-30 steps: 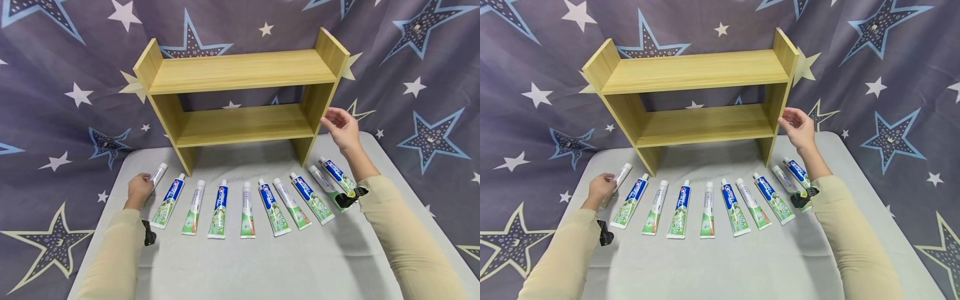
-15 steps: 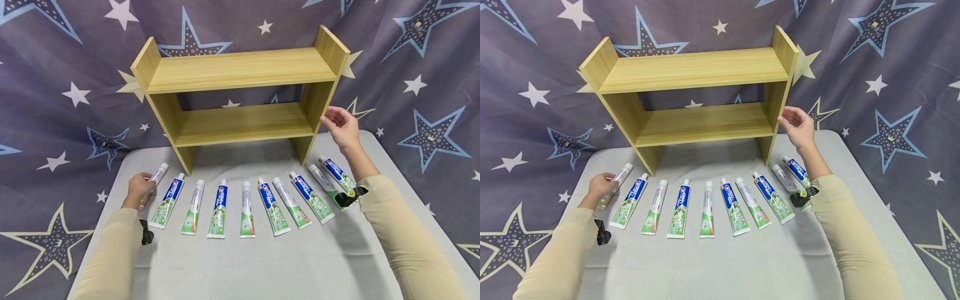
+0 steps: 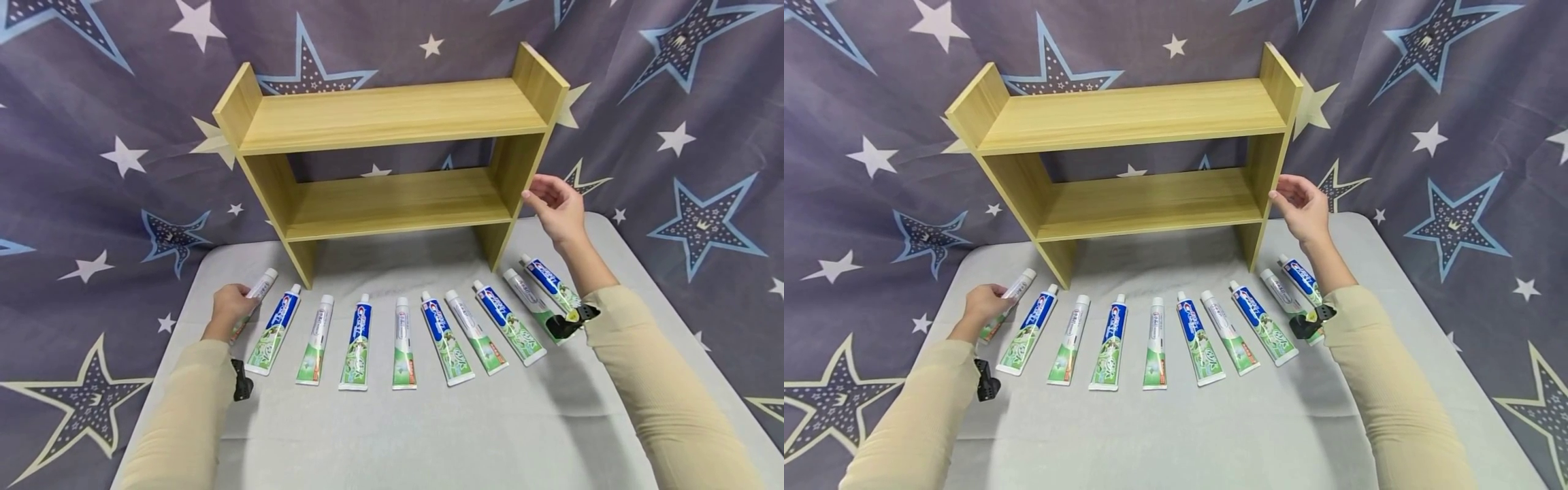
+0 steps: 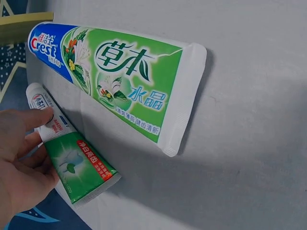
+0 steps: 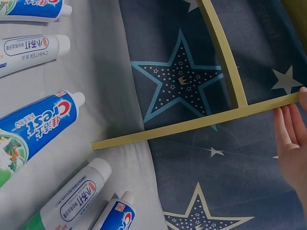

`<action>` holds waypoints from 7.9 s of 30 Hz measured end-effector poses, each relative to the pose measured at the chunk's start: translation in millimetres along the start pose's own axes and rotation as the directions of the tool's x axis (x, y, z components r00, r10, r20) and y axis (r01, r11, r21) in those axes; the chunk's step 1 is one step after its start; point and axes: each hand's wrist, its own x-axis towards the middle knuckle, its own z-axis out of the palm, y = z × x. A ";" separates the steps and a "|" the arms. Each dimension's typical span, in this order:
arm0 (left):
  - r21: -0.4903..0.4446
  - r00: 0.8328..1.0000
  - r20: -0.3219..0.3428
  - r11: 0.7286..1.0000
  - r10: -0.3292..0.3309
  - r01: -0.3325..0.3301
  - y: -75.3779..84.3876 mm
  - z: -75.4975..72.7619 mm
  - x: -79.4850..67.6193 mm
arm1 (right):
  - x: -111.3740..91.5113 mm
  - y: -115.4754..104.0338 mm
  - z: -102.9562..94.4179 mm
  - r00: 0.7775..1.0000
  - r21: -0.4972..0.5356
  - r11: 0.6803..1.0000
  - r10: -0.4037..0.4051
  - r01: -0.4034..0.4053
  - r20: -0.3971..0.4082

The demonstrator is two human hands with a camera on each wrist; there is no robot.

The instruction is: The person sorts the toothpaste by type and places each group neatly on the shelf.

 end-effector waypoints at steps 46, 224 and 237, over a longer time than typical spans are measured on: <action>-0.471 0.893 0.436 0.873 0.110 0.123 57.9 -39.8 -78.9 | -2.2 -5.2 1.6 0.999 -0.050 0.998 0.044 -0.044 0.000; -0.226 0.765 -0.555 0.826 0.326 -0.516 197.0 -148.9 -151.3 | -8.9 -1.2 0.6 0.998 0.033 0.998 0.054 -0.055 0.013; -0.307 0.877 -0.448 0.891 0.174 -0.333 106.5 -58.6 -129.4 | -8.6 -0.9 -0.1 0.998 0.014 0.998 0.057 -0.057 0.001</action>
